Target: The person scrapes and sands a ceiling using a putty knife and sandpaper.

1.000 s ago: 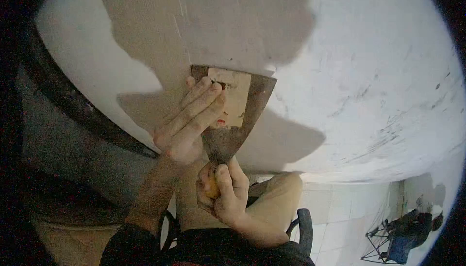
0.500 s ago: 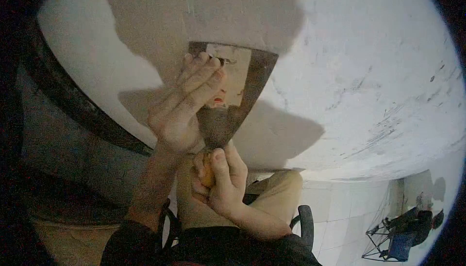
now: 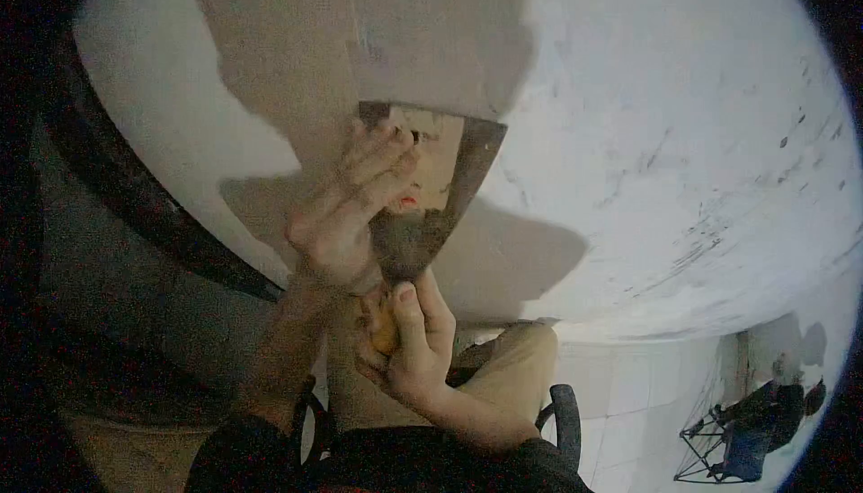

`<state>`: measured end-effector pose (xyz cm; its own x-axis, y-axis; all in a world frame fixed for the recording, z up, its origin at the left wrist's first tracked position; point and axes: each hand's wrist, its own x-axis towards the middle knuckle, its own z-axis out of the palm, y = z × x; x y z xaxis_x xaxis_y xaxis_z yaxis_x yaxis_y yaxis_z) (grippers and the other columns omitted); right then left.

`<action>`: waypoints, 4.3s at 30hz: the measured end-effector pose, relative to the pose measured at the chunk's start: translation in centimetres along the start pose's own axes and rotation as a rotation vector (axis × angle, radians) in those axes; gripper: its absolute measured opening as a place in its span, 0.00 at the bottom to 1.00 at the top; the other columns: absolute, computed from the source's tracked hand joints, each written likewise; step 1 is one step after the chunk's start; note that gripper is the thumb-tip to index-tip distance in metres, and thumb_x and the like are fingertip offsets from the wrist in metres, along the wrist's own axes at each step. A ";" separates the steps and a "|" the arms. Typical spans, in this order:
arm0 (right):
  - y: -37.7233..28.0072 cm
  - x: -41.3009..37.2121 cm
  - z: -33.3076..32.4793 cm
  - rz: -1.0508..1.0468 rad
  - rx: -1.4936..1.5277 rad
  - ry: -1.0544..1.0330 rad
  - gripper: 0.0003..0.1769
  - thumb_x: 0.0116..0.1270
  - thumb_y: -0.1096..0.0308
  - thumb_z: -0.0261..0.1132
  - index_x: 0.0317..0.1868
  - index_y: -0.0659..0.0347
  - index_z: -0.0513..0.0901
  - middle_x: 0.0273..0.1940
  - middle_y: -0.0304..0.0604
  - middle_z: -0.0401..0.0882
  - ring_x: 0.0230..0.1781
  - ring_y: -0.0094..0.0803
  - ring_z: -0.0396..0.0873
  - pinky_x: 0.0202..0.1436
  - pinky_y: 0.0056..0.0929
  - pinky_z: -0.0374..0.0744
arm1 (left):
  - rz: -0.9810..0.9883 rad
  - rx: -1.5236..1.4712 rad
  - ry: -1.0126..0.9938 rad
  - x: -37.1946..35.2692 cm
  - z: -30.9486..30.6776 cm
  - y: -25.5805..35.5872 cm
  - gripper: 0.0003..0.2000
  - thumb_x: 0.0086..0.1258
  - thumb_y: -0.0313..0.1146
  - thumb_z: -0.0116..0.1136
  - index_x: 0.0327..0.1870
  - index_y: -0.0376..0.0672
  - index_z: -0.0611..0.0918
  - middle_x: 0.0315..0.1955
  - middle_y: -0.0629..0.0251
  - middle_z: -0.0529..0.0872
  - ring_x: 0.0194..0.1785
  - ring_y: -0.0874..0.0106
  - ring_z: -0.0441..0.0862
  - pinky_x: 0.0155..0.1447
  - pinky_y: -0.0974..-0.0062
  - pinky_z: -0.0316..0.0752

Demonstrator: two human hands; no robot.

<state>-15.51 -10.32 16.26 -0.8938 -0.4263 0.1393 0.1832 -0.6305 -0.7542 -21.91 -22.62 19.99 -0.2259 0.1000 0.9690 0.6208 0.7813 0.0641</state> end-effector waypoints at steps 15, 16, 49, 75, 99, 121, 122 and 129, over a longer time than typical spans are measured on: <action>-1.1 0.1 5.6 0.129 0.170 0.036 0.21 0.76 0.57 0.41 0.66 0.50 0.56 0.28 0.39 0.66 0.07 0.21 0.57 0.06 0.19 0.57 | 0.018 0.023 0.011 3.4 -4.1 -1.2 0.13 0.60 0.26 0.59 0.47 0.41 0.83 0.50 0.61 0.83 0.57 0.64 0.78 0.64 0.62 0.72; -1.1 -0.2 5.6 0.139 0.206 0.054 0.22 0.76 0.59 0.43 0.67 0.51 0.57 0.28 0.40 0.66 0.08 0.22 0.57 0.07 0.20 0.57 | 0.006 0.025 -0.006 3.0 -4.3 -0.9 0.14 0.59 0.26 0.59 0.47 0.41 0.83 0.50 0.61 0.83 0.57 0.64 0.78 0.64 0.62 0.71; -3.9 2.7 8.6 0.062 0.100 -0.078 0.19 0.76 0.53 0.40 0.62 0.49 0.55 0.24 0.38 0.64 0.06 0.19 0.57 0.03 0.19 0.58 | 0.057 0.071 0.056 8.2 -4.7 -2.7 0.12 0.61 0.28 0.55 0.45 0.40 0.84 0.47 0.60 0.84 0.55 0.64 0.80 0.65 0.60 0.70; -5.8 3.7 13.5 -0.044 0.038 -0.061 0.17 0.76 0.55 0.40 0.59 0.52 0.58 0.24 0.37 0.65 0.07 0.19 0.58 0.04 0.17 0.55 | 0.151 0.102 0.161 13.1 -6.9 -3.7 0.13 0.62 0.27 0.53 0.45 0.43 0.85 0.43 0.61 0.86 0.52 0.65 0.82 0.64 0.63 0.72; -4.6 2.2 13.0 -0.052 0.073 -0.010 0.20 0.76 0.56 0.42 0.64 0.52 0.57 0.25 0.38 0.66 0.07 0.19 0.60 0.03 0.18 0.56 | 0.031 0.088 0.080 10.5 -6.7 -2.7 0.10 0.61 0.26 0.58 0.44 0.40 0.85 0.45 0.61 0.86 0.53 0.67 0.81 0.66 0.64 0.69; -5.5 2.7 10.8 -0.060 0.119 -0.063 0.18 0.76 0.56 0.43 0.60 0.53 0.59 0.27 0.38 0.66 0.08 0.18 0.59 0.04 0.16 0.57 | 0.074 0.102 0.170 10.5 -4.0 -2.7 0.11 0.58 0.26 0.57 0.42 0.43 0.86 0.42 0.60 0.86 0.50 0.65 0.83 0.63 0.66 0.72; -5.5 2.7 10.7 -0.073 0.099 -0.064 0.17 0.76 0.56 0.43 0.60 0.52 0.59 0.28 0.38 0.66 0.08 0.18 0.59 0.04 0.16 0.56 | 0.067 0.088 0.176 10.5 -3.9 -2.7 0.11 0.58 0.26 0.57 0.42 0.43 0.86 0.42 0.59 0.86 0.50 0.65 0.83 0.63 0.65 0.71; -6.6 2.3 11.6 0.007 0.159 -0.018 0.16 0.76 0.56 0.41 0.60 0.49 0.59 0.27 0.37 0.64 0.07 0.18 0.56 0.03 0.16 0.55 | 0.074 0.068 0.166 11.1 -4.3 -2.5 0.12 0.57 0.27 0.57 0.43 0.42 0.85 0.41 0.58 0.86 0.50 0.64 0.83 0.62 0.62 0.73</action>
<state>-14.00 -14.67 29.01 -0.8850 -0.4417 0.1474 0.2530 -0.7220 -0.6440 -22.78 -26.10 31.63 -0.0515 0.0601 0.9969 0.5774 0.8162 -0.0193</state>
